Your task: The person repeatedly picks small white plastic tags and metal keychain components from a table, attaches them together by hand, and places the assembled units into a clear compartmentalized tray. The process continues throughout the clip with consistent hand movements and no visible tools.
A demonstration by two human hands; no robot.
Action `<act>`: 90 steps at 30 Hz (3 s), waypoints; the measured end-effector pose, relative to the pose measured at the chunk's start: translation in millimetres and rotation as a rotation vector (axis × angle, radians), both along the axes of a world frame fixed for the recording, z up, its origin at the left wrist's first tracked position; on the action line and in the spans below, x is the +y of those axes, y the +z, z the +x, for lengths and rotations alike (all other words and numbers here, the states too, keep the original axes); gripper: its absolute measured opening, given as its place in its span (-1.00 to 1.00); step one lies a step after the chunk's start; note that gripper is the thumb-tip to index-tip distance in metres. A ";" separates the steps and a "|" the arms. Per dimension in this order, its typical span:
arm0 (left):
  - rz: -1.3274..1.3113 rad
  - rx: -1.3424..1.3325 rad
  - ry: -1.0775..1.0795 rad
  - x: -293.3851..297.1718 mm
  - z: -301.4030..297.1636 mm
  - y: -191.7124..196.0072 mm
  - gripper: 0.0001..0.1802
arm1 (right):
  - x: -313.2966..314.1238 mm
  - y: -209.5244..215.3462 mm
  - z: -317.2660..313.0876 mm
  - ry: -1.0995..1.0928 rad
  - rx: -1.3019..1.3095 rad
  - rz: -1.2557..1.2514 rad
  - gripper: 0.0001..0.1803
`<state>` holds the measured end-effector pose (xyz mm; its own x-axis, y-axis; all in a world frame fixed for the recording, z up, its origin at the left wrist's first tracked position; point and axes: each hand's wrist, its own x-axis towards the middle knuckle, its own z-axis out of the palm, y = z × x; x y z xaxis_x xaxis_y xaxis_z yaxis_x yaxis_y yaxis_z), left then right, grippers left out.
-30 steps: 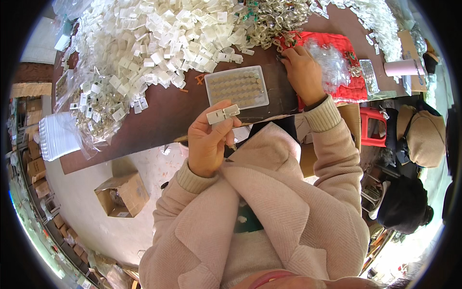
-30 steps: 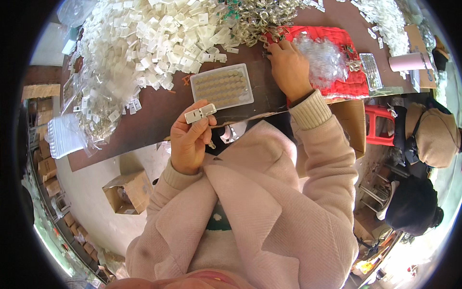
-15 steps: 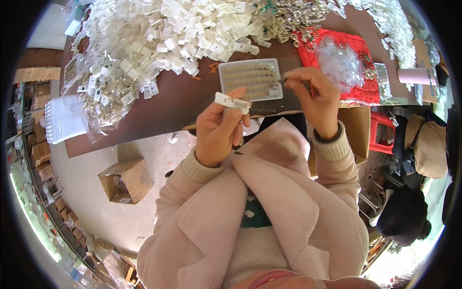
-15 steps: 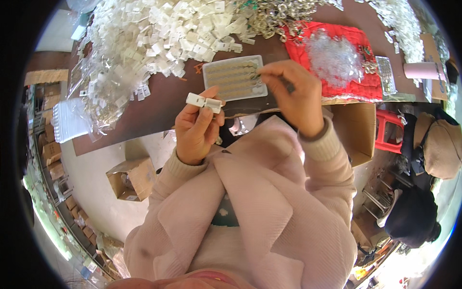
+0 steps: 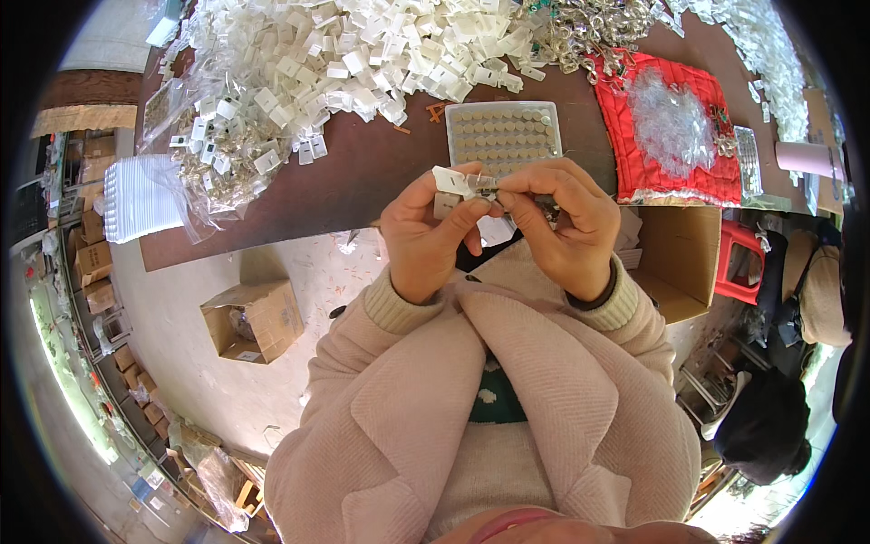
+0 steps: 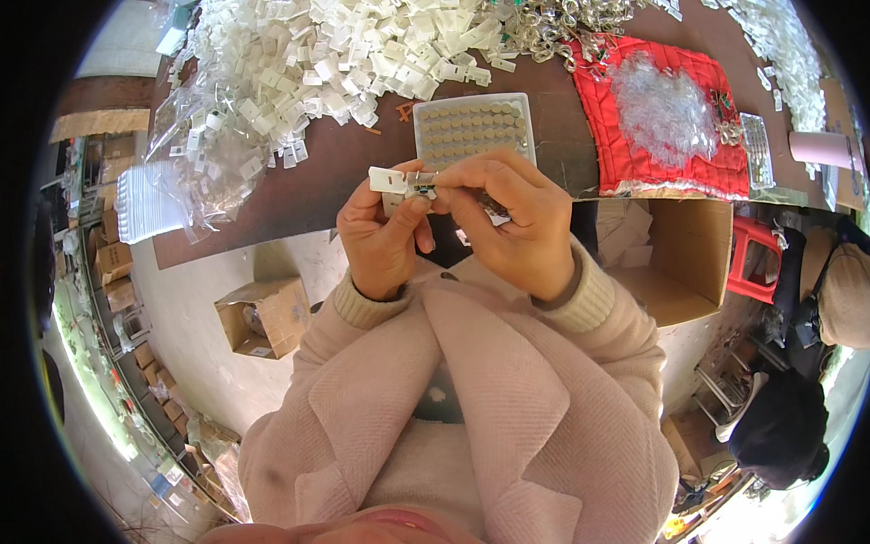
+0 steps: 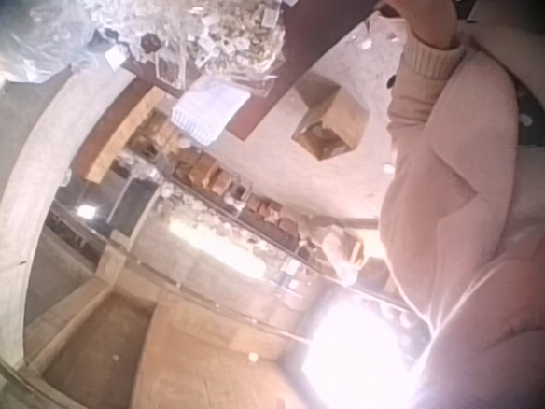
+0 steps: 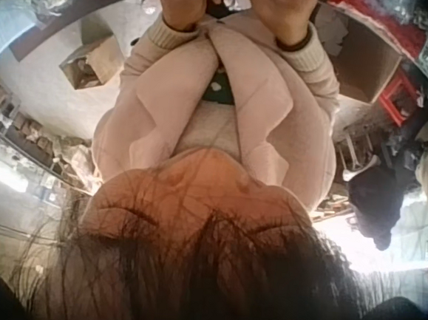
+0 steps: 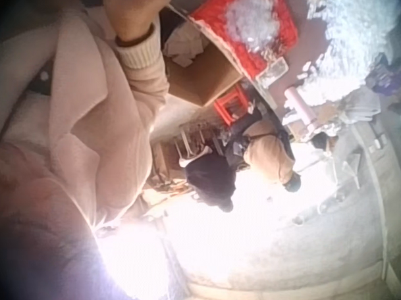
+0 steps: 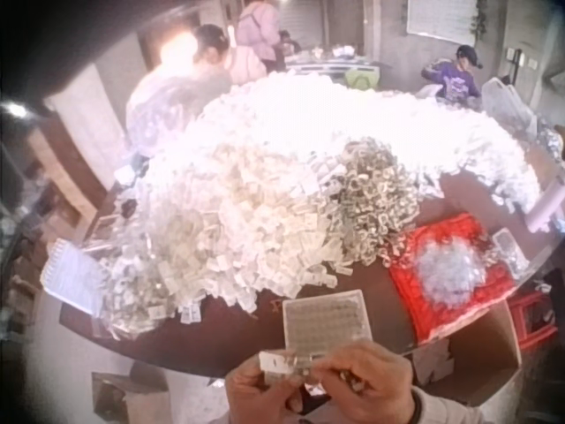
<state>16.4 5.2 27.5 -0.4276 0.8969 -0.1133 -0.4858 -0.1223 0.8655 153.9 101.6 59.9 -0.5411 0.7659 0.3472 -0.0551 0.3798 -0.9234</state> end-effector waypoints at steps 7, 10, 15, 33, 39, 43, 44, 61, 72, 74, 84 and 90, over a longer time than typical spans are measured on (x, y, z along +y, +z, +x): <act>0.033 0.063 -0.028 -2.6 -2.3 1.5 -0.61 | -0.8 0.4 1.1 0.104 0.049 -0.307 -0.86; 0.061 0.058 0.006 -3.1 -1.8 -0.6 -0.63 | 0.1 2.4 4.4 0.177 0.052 -0.549 -0.87; 0.193 -0.023 0.056 -2.4 -2.2 -8.5 -0.74 | 0.6 -2.1 4.6 0.190 0.066 -0.480 -0.84; 0.270 0.316 0.252 1.4 12.9 -18.9 -0.74 | -7.9 -0.9 -7.6 0.097 0.054 -0.354 -0.75; 0.203 -0.154 0.154 -3.2 6.2 -17.7 -0.81 | 5.8 -6.1 -8.4 0.278 0.128 -0.727 -0.78; 0.216 -0.152 0.138 -3.8 5.9 -20.6 -0.82 | -9.0 -13.2 -11.2 0.108 -0.041 -0.247 -0.76; 0.183 -0.127 0.162 -3.4 7.9 -21.3 -0.81 | -12.3 -14.5 -9.7 0.069 -0.060 -0.143 -0.76; 0.066 -0.345 0.033 -1.7 -3.3 -35.7 -0.80 | 42.0 -60.9 26.7 -0.360 -0.480 0.359 -0.83; 0.047 -0.338 0.029 0.0 -1.3 -35.6 -0.79 | 47.3 -62.4 28.5 -0.251 -0.507 0.586 -0.72; 0.046 -0.340 0.029 0.0 -1.4 -35.0 -0.79 | 47.4 -62.0 28.0 -0.234 -0.553 0.630 -0.68; 0.047 -0.331 0.034 -1.1 -2.0 -34.6 -0.79 | 46.5 -58.1 30.7 -0.224 -0.588 0.615 -0.71; 0.048 -0.327 0.034 -2.1 -4.0 -35.4 -0.79 | 48.6 -59.6 30.9 -0.223 -0.555 0.595 -0.82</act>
